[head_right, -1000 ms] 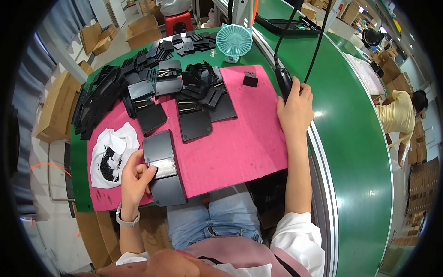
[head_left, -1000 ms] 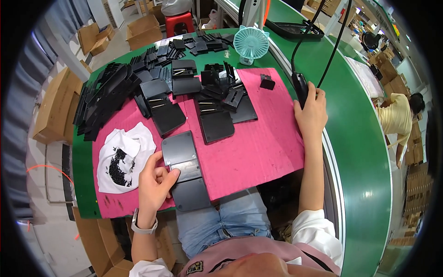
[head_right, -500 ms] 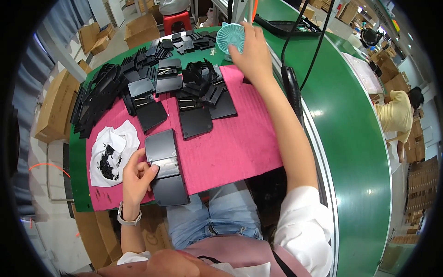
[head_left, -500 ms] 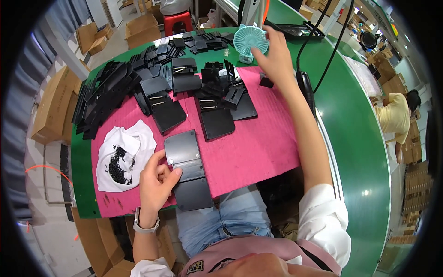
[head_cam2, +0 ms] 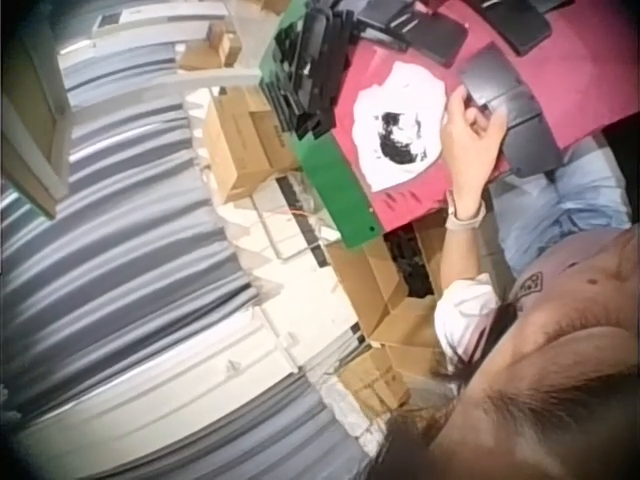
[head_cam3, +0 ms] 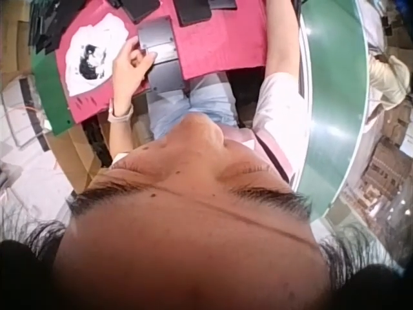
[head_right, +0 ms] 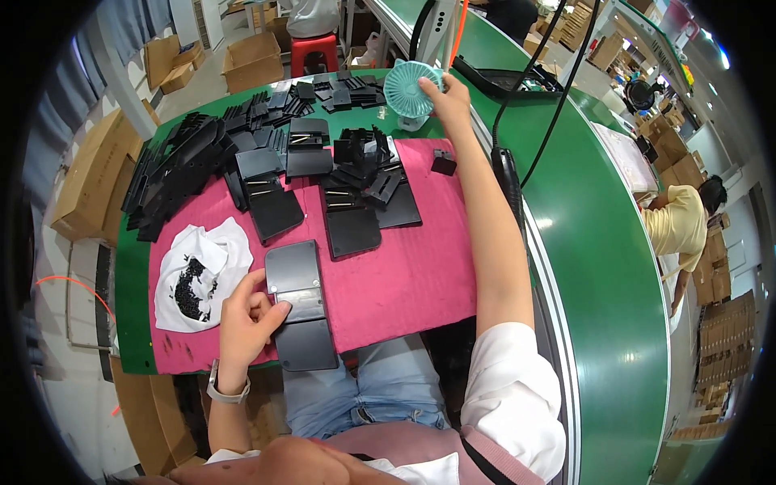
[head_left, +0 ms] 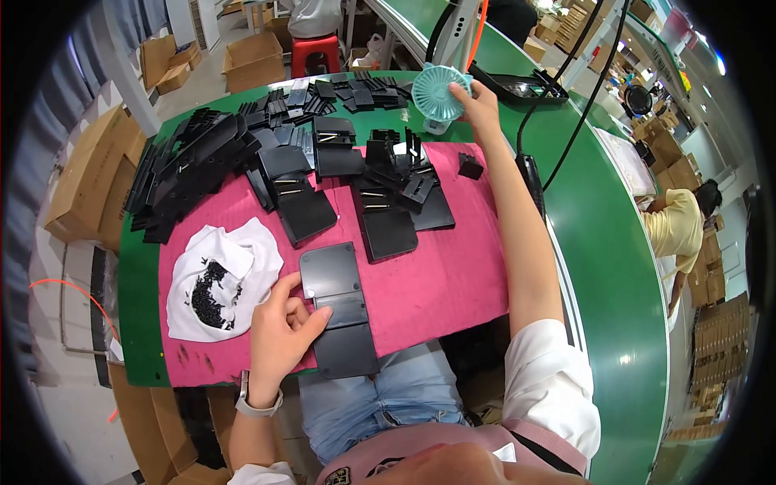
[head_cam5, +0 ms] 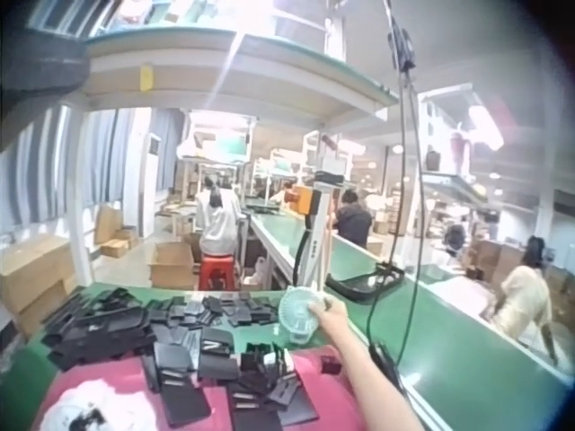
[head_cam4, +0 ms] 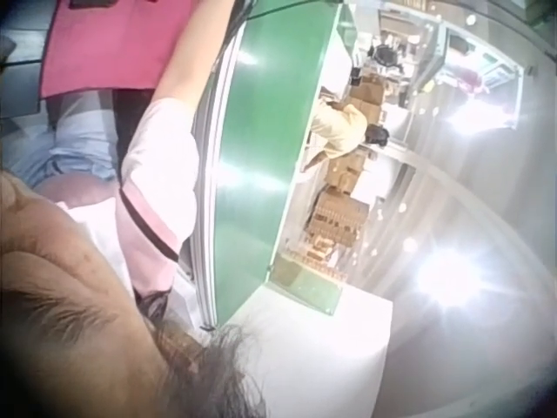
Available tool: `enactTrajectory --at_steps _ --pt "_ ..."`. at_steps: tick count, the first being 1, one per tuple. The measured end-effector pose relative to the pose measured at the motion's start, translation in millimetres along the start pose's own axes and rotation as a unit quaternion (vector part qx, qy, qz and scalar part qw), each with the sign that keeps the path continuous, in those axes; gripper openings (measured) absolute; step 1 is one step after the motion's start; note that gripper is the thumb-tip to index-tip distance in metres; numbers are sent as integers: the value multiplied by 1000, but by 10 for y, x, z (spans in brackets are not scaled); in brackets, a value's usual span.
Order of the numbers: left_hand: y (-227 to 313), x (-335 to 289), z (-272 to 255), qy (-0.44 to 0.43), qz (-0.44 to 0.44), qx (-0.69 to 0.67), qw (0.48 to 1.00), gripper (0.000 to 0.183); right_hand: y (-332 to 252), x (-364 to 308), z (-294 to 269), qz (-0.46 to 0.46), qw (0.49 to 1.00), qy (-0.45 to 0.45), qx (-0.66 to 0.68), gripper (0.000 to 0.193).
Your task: Assemble plastic housing components using manual insertion and an electric screwdriver.
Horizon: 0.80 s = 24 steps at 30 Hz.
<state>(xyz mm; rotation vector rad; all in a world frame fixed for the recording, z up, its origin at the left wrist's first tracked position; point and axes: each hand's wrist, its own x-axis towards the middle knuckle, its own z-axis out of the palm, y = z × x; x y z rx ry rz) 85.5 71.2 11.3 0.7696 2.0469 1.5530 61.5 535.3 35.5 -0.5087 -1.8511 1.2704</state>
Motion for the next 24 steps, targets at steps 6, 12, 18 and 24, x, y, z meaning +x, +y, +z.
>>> enactTrajectory --at_steps 6,12,18,24 --pt "-11 -20 3 15 12 24 1000 43 -626 -418 49 -29 989 84 115 29" --pt "-9 -15 23 15 19 44 999 42 -1085 -866 18 72 934 34 347 27" --pt "-40 -14 33 18 23 45 999 41 -1305 -1077 0 141 904 4 404 32" --pt "-22 -21 37 17 21 45 999 41 -1398 -1176 -10 144 894 -21 424 36"
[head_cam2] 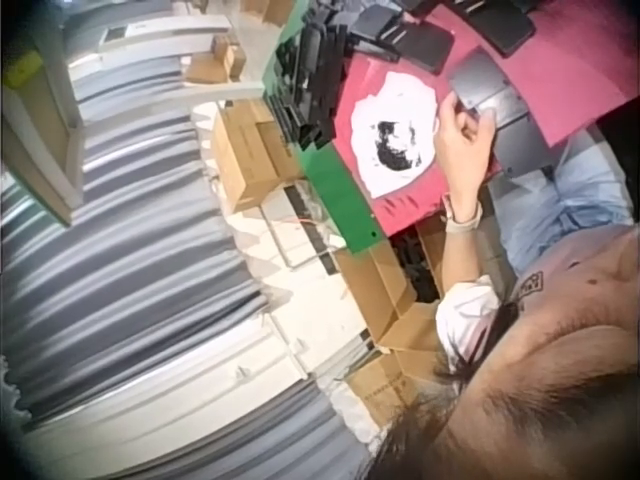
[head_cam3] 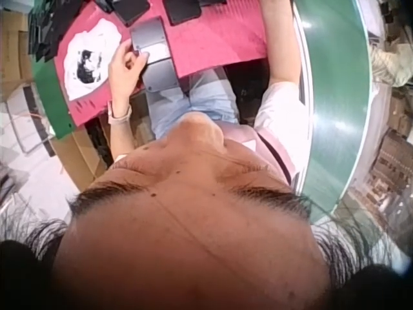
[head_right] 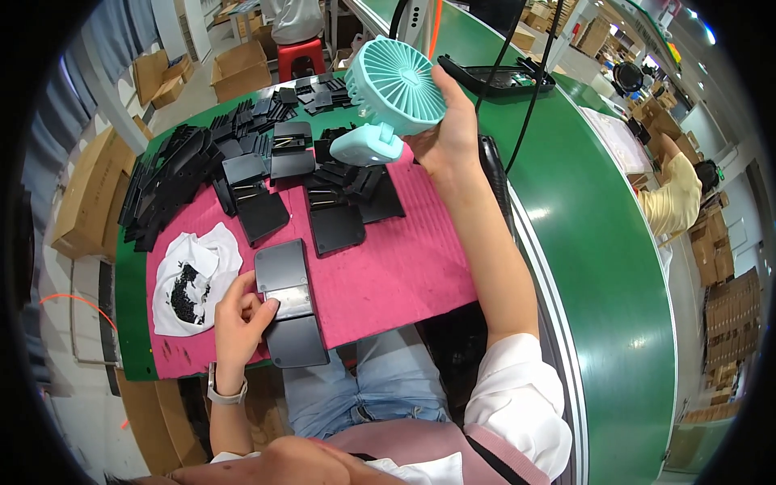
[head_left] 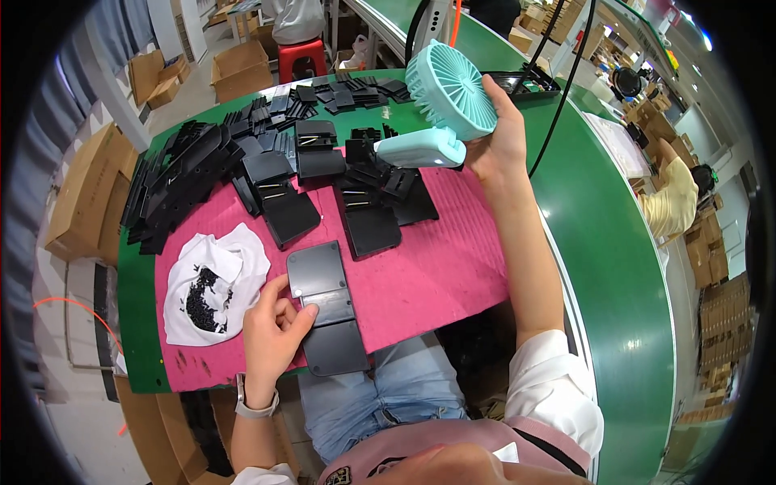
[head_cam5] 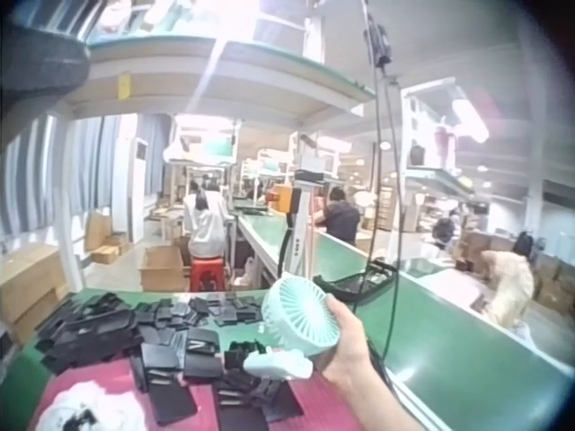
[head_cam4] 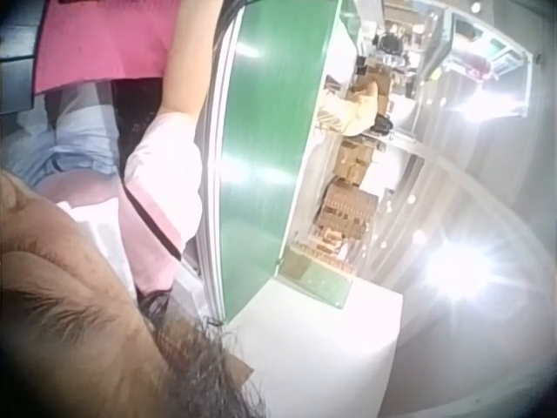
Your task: Assemble plastic housing components using manual insertion and an electric screwdriver.
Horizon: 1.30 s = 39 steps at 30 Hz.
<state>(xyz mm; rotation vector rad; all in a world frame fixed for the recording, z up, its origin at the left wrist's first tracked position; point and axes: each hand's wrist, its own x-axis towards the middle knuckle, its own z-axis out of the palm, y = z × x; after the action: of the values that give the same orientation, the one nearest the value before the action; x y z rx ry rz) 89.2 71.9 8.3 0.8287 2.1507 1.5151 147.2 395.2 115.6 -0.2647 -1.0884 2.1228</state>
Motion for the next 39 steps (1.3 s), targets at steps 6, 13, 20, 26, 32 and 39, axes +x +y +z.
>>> enactTrajectory --at_steps 6,13,20,26,32,39 --pt "8 -1 2 0 1 0 1000 40 -26 -53 21 20 1000 -4 16 36" --pt "-12 -9 -3 4 -4 0 1000 41 47 -459 133 -360 888 -28 -285 43" --pt "-7 -4 11 4 4 -3 1000 39 83 -514 24 -470 803 -50 -363 48" --pt "6 -3 8 2 0 0 1000 38 116 -578 1 -458 805 -51 -372 50" --pt "18 -5 7 1 -1 -2 1000 37 160 -521 -70 -413 845 -54 -334 45" --pt "37 6 20 3 9 3 1000 37 169 -480 -106 -406 857 -44 -313 44"
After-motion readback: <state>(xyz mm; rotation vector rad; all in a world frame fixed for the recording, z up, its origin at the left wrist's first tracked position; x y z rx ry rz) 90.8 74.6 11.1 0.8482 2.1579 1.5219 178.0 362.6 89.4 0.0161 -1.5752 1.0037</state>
